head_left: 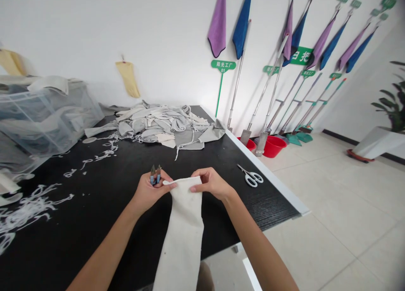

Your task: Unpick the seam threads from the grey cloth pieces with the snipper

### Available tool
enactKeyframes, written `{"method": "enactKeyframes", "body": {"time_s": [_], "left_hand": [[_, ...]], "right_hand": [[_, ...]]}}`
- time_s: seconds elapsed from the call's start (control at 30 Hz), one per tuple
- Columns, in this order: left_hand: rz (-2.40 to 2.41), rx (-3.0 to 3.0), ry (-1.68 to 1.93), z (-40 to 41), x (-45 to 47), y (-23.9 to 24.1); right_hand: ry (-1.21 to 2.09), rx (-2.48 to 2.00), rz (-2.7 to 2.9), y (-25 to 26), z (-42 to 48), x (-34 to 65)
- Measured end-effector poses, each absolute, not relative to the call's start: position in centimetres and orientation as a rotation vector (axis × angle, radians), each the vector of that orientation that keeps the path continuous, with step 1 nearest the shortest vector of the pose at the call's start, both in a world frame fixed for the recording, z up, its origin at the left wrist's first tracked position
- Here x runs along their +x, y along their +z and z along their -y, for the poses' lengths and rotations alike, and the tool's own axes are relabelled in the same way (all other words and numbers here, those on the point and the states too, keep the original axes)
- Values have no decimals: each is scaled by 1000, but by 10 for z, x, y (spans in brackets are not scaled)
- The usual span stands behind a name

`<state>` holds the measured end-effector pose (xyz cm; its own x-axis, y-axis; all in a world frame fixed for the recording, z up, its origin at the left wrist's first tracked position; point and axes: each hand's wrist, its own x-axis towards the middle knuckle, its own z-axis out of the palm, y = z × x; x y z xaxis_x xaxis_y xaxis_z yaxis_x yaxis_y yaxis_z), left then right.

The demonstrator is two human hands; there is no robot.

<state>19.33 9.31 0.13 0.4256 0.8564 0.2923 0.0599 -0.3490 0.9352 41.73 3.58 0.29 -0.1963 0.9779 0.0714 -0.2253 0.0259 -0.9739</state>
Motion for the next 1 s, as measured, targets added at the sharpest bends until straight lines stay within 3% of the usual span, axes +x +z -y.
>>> {"method": "enactKeyframes", "body": {"time_s": [0.17,0.3,0.7,1.0], "left_hand": [[-904,1948,1181,-84,190,4],[-914,2208,1333,-79,188,4],[-941,2301,1705,-76,183,14],[-1295,2228,1378,-90,182,2]], "right_hand": [[931,-1008,1079,2,-42,414],[757,-1083,1126,7,-38,413],[1062,-717,1355,14,-19,427],[1134,-929,1143,2,-34,428]]}}
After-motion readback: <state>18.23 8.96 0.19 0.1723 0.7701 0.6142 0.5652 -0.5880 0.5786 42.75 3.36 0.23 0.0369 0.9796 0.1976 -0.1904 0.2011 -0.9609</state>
